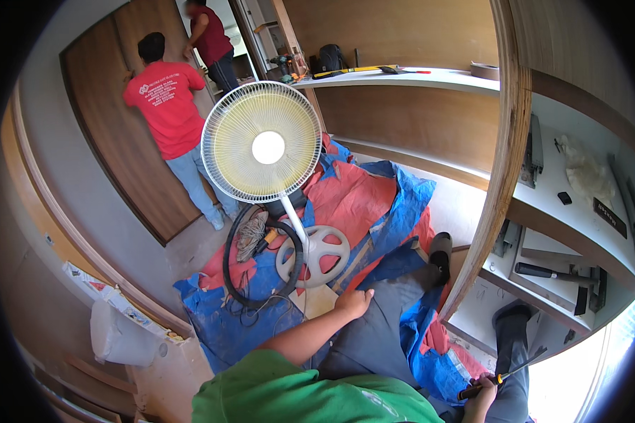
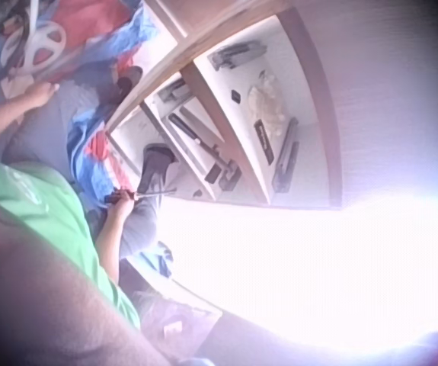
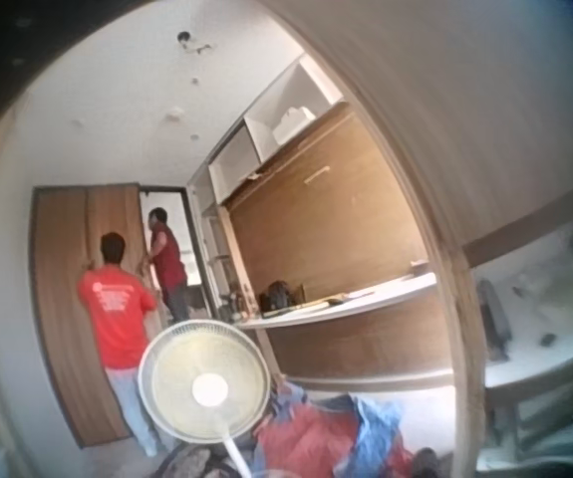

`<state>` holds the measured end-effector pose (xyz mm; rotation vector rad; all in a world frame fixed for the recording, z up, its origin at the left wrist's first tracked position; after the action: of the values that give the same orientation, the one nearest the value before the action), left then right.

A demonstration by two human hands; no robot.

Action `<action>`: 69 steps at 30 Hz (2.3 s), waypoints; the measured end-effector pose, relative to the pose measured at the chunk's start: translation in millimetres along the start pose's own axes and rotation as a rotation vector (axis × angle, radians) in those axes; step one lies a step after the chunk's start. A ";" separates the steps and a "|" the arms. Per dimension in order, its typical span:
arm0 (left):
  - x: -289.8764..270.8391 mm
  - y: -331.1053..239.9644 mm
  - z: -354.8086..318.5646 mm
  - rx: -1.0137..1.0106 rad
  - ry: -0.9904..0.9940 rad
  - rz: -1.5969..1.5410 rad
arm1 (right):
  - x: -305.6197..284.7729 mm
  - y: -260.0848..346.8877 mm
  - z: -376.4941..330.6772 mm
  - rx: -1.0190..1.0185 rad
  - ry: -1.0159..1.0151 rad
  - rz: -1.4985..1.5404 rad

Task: The person uses a screwdriver to tighten screws on the interior of a wooden cabinet. They repeatedly adjust the cabinet door and work on the hinge area while seated on the floor.

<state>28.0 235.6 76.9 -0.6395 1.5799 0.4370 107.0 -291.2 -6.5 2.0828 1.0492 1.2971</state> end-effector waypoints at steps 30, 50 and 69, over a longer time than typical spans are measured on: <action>11.6 7.7 4.2 -0.037 -0.022 -0.030 | -3.7 -4.7 -1.0 0.100 -0.102 -0.023; 3.6 2.9 0.6 -0.008 -0.071 -0.030 | -7.6 -8.6 2.8 0.122 -0.090 -0.047; 6.6 -5.3 54.2 -0.098 0.100 -0.077 | -3.0 -1.6 -0.8 0.037 -0.067 0.021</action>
<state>73.2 264.3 64.6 -0.8050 1.6295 0.4329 104.9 -292.7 -8.9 2.1545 1.0330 1.2174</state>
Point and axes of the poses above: each hand's wrist, its own z-axis towards the middle knuckle, its own x-axis out of the palm, y = z × x, the point moved 8 cm from there along z, towards the middle knuckle, and after that the axes turned 11 degrees about z, right-handed, at the moved point
